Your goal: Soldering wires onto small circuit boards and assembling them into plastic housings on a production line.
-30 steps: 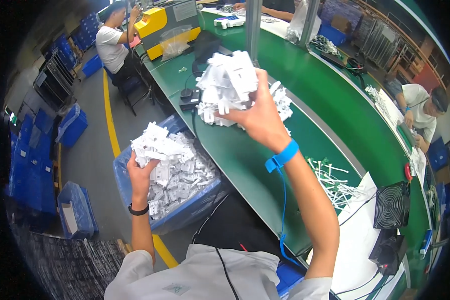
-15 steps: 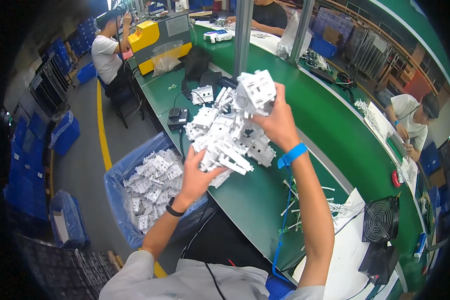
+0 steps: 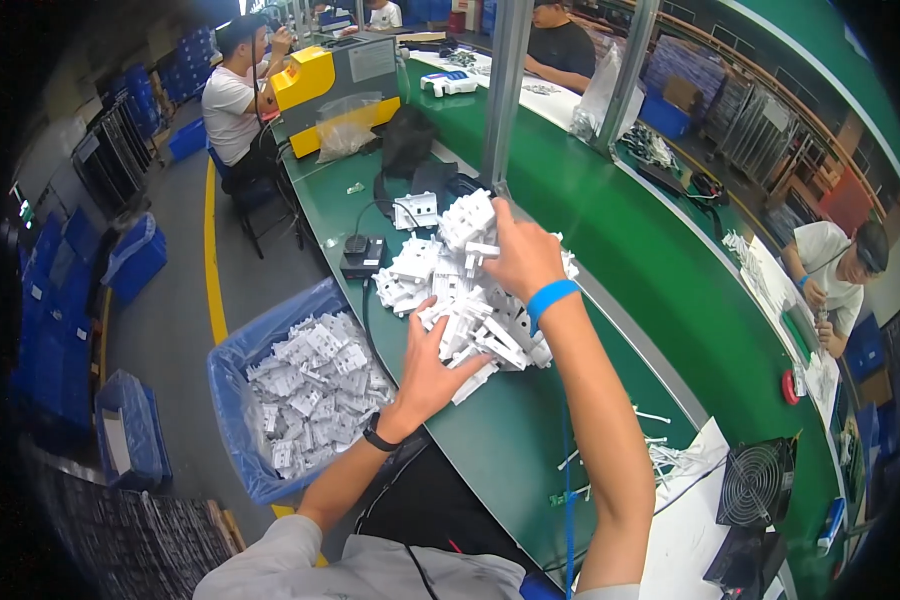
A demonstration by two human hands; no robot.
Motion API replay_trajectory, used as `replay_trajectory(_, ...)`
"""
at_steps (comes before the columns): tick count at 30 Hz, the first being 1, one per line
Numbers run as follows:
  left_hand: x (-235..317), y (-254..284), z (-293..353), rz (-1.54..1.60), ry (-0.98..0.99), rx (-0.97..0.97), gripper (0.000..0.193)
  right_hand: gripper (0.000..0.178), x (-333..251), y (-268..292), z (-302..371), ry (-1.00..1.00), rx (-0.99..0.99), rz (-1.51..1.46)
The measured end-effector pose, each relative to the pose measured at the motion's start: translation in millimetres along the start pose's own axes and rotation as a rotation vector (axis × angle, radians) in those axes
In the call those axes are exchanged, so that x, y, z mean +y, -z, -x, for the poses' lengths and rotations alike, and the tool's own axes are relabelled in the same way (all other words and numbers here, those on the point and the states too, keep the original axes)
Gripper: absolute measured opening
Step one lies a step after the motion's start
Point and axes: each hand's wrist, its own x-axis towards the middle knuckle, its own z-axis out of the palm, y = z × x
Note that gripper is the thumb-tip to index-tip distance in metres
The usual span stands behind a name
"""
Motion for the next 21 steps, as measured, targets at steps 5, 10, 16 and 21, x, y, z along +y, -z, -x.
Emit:
replay_trajectory(5,-9.0,-5.2,-3.1,0.185,-0.005,0.21,0.087,0.104,-0.4,-1.8,11.2,0.06,-0.069,0.037)
replay_trajectory(10,-7.5,-16.6,-23.9,0.087,-0.013,0.236,0.1,0.112,13.5,-7.1,24.7,0.143,-0.014,-0.064)
replay_trajectory(16,-17.5,-16.8,-20.3,-0.035,-0.007,0.258,0.113,0.105,24.7,-1.9,42.8,0.182,-0.047,-0.214)
replay_trajectory(21,-7.9,0.2,6.0,-0.019,-0.056,0.195,0.109,0.065,37.9,8.7,64.6,0.176,0.174,-0.204)
